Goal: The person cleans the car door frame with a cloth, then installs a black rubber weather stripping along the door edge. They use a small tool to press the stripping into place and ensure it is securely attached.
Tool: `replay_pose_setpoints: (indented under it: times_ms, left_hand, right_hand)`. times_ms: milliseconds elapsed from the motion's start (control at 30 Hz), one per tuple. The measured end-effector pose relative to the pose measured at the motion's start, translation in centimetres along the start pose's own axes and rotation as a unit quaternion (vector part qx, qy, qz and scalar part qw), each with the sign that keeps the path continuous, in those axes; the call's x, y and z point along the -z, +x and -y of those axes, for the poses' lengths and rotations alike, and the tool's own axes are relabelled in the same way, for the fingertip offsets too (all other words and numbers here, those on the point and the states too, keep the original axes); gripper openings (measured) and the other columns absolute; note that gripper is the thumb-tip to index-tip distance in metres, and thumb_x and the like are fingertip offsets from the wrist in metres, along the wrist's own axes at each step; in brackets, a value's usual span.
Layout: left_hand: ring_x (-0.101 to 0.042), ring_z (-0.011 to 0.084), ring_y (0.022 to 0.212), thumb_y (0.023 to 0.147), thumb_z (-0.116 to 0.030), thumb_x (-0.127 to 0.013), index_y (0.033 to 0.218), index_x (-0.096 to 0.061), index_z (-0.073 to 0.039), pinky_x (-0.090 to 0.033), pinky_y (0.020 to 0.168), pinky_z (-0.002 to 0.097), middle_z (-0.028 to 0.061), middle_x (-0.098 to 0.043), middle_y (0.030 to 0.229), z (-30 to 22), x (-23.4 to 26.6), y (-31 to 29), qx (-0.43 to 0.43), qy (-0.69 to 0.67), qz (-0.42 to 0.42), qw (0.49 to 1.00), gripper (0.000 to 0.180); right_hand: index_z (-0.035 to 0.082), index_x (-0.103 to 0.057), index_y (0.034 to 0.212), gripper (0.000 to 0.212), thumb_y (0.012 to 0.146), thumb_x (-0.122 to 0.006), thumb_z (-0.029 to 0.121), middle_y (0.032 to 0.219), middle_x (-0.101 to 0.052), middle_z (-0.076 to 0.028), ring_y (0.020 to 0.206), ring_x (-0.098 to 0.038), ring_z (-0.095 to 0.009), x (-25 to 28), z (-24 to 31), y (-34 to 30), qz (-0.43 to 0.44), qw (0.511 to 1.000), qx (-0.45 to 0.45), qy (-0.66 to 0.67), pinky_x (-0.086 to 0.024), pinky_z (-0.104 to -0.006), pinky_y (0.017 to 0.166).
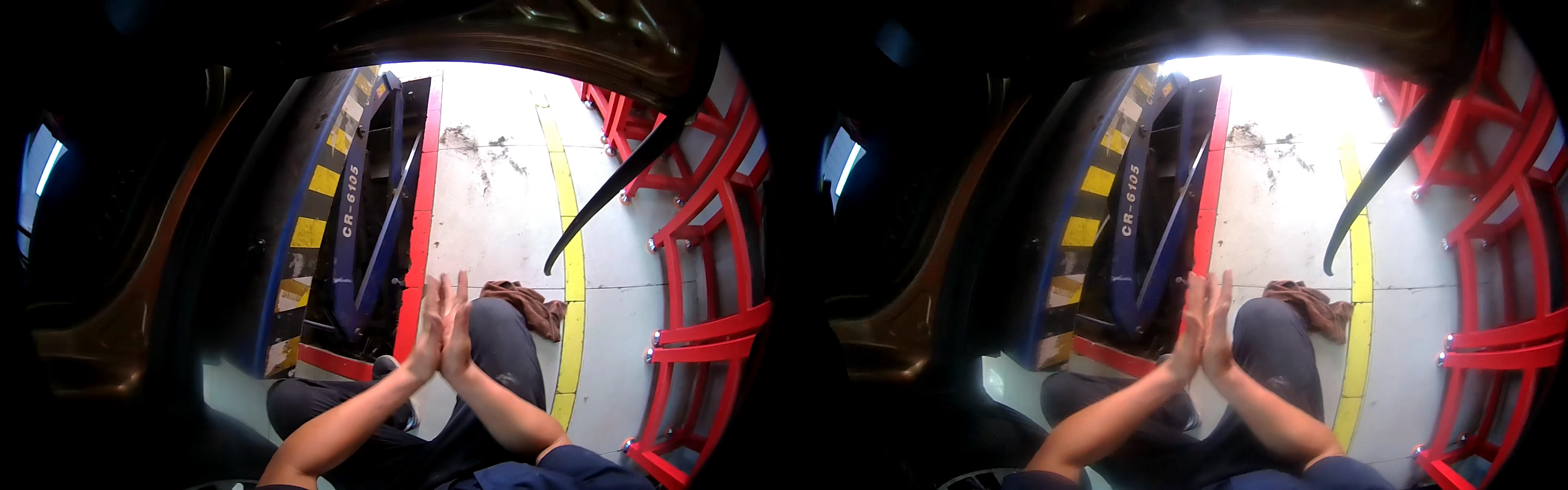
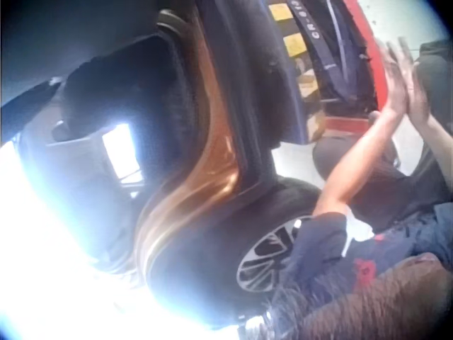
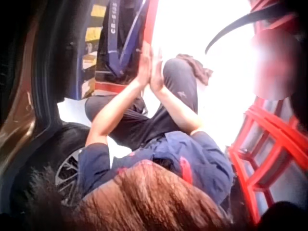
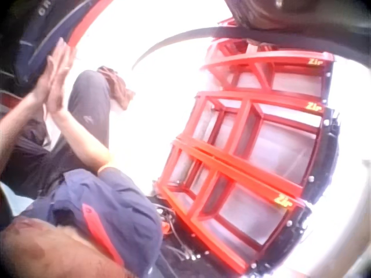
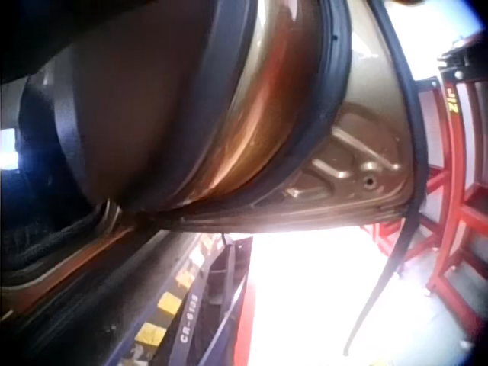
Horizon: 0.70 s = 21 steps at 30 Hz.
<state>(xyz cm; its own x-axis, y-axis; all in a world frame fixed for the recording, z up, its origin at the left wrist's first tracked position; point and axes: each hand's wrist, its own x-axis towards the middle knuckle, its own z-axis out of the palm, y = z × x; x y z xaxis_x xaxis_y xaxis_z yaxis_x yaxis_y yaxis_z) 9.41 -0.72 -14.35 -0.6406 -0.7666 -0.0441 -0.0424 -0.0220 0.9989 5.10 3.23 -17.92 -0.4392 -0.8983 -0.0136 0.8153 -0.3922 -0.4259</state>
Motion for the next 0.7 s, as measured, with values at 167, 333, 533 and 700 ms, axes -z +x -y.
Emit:
replay_pose_setpoints:
  times_ms: [167, 333, 533, 700]
  left_hand:
    - [0.004, 0.03, 0.162, 0.093, -0.088, -0.012, 0.167, 0.005, -0.009, 0.003, 0.128, 0.046, 0.0175, 0.003, 0.175, 1.4, -1.2, -2.1, 0.071, 0.007, 0.03, 0.997, 0.11]
    - [-0.026, 0.0286, 0.154, 0.104, -0.038, -0.031, 0.164, -0.015, -0.001, -0.015, 0.126, 0.0409, 0.0223, -0.028, 0.165, 0.4, -1.8, -2.5, 0.156, -0.177, 0.059, 0.97, 0.072]
    - [-0.053, 0.0233, 0.135, 0.101, 0.003, -0.049, 0.144, -0.052, 0.004, -0.041, 0.113, 0.0362, 0.0163, -0.059, 0.142, -0.1, -1.8, -2.7, 0.134, -0.047, 0.021, 0.99, 0.044]
    - [-0.067, 0.0247, 0.117, 0.103, 0.002, -0.055, 0.129, -0.061, 0.004, -0.051, 0.106, 0.037, 0.0171, -0.069, 0.124, -1.8, -1.3, -1.6, 0.126, -0.11, -0.047, 0.985, 0.026]
  right_hand:
    - [0.014, -0.008, 0.167, 0.08, 0.108, -0.021, 0.066, 0.17, -0.016, -0.025, 0.159, -0.011, -0.035, 3.0, 0.6, 2.9, -0.119, 0.976, 0.038, -0.18, -0.008, -0.0479, 0.128]
    - [0.005, -0.027, 0.16, 0.064, 0.113, -0.025, 0.048, 0.158, -0.039, -0.024, 0.149, -0.034, -0.033, 3.9, 3.3, 4.4, -0.25, 0.923, 0.105, -0.272, -0.02, -0.0453, 0.126]
    - [0.0, -0.044, 0.149, 0.05, 0.112, -0.031, 0.031, 0.143, -0.054, -0.023, 0.139, -0.047, -0.031, 5.0, 4.1, 5.8, -0.285, 0.894, 0.162, -0.306, -0.031, -0.0441, 0.12]
    - [-0.001, -0.052, 0.137, 0.046, 0.112, -0.032, 0.031, 0.119, -0.063, -0.018, 0.112, -0.064, -0.028, 5.8, 4.9, 5.9, -0.239, 0.949, 0.107, -0.178, -0.052, -0.042, 0.097]
